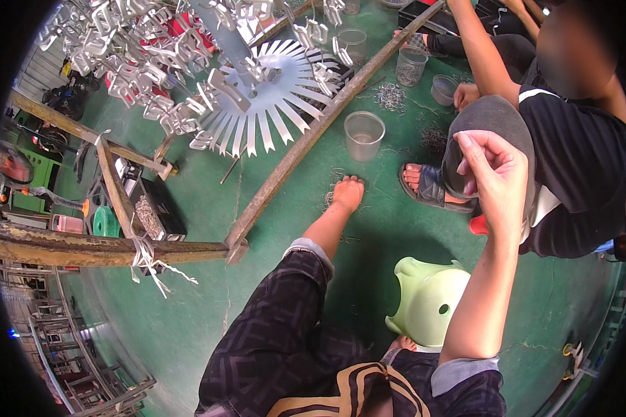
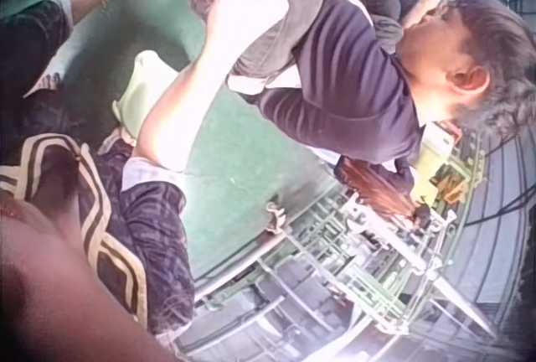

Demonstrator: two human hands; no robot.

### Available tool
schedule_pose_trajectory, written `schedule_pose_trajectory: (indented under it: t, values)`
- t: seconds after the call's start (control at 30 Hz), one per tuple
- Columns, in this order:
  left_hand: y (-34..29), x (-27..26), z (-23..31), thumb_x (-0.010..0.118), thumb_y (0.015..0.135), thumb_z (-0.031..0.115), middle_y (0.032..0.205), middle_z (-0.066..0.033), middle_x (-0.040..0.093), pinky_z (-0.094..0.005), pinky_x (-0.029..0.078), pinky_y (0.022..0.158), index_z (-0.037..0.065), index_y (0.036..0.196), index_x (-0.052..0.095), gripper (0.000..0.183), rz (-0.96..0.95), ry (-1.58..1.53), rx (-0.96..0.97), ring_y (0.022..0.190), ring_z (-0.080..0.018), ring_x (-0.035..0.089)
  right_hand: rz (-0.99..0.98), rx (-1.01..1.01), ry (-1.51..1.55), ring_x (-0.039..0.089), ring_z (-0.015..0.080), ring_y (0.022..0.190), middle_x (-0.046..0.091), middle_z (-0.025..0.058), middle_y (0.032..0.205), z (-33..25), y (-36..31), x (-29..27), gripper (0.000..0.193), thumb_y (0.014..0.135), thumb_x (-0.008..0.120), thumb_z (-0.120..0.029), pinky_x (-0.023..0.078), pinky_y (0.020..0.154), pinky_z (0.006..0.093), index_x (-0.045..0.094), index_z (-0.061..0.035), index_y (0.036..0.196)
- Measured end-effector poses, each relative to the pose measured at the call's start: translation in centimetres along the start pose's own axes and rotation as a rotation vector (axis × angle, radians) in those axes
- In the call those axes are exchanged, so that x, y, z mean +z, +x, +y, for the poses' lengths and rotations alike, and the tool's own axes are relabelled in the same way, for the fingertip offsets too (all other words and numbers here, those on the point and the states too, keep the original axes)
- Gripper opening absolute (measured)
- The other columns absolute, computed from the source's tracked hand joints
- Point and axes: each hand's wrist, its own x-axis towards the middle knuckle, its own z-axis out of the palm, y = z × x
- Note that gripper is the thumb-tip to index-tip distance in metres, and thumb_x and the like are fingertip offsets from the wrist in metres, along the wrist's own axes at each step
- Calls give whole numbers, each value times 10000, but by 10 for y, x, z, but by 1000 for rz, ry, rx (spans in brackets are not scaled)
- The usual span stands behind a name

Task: The person attaches small metal clips to the slots of a circular metal rack by hand.

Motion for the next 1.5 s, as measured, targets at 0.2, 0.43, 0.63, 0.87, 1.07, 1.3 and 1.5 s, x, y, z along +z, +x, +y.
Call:
schedule_pose_trajectory:
  t: [0.2,0.43,0.63,0.87,1.07,1.3,1.5]
  values:
    - [-14,-17,-10,444,850,156,968,-71,604,-389,474,797,86,890,621,194,-7,-30,-74,979,-267,559,-26,-35,42,429,8,420,545,-14,562,-5,-3,1,166,823,653,-161,304,382,166,653,4,840]
    - [-37,-49,-17,505,806,130,1000,-97,607,-396,478,791,90,880,631,152,127,-142,-108,963,-295,574,-20,-62,87,419,7,426,535,-20,560,-17,-5,-1,147,827,641,-145,310,384,175,654,2,837]
    - [-54,-55,-41,548,810,50,820,-146,631,-409,526,652,38,874,590,77,163,-467,-399,705,-301,640,-58,-144,101,436,14,438,534,-17,556,-31,-8,5,169,821,645,-159,324,384,185,655,9,835]
    - [-85,-159,-18,590,830,20,739,-125,629,-300,550,548,-9,967,513,159,163,-1677,-322,638,-184,642,-150,-144,-13,472,46,441,554,7,548,-23,-2,-6,228,803,650,-204,363,397,218,655,23,816]
    - [-116,-261,5,640,808,52,796,-152,656,-280,544,566,3,923,559,149,244,-1711,-120,655,-195,653,-440,-141,-109,479,45,459,562,15,608,-5,0,5,215,818,640,-179,375,410,191,639,33,849]
    - [-136,-300,20,662,803,93,743,-108,657,-229,470,499,11,826,601,104,256,-1599,-73,569,-144,614,-795,-112,-150,531,92,487,609,56,652,-2,-16,33,146,788,630,-99,421,441,230,633,43,822]
    - [-119,-281,24,648,809,72,778,-89,657,-235,474,568,13,876,623,92,176,-1718,8,632,-136,609,-826,-54,-174,540,90,523,613,49,660,21,-13,43,119,798,613,-94,418,468,229,623,23,782]
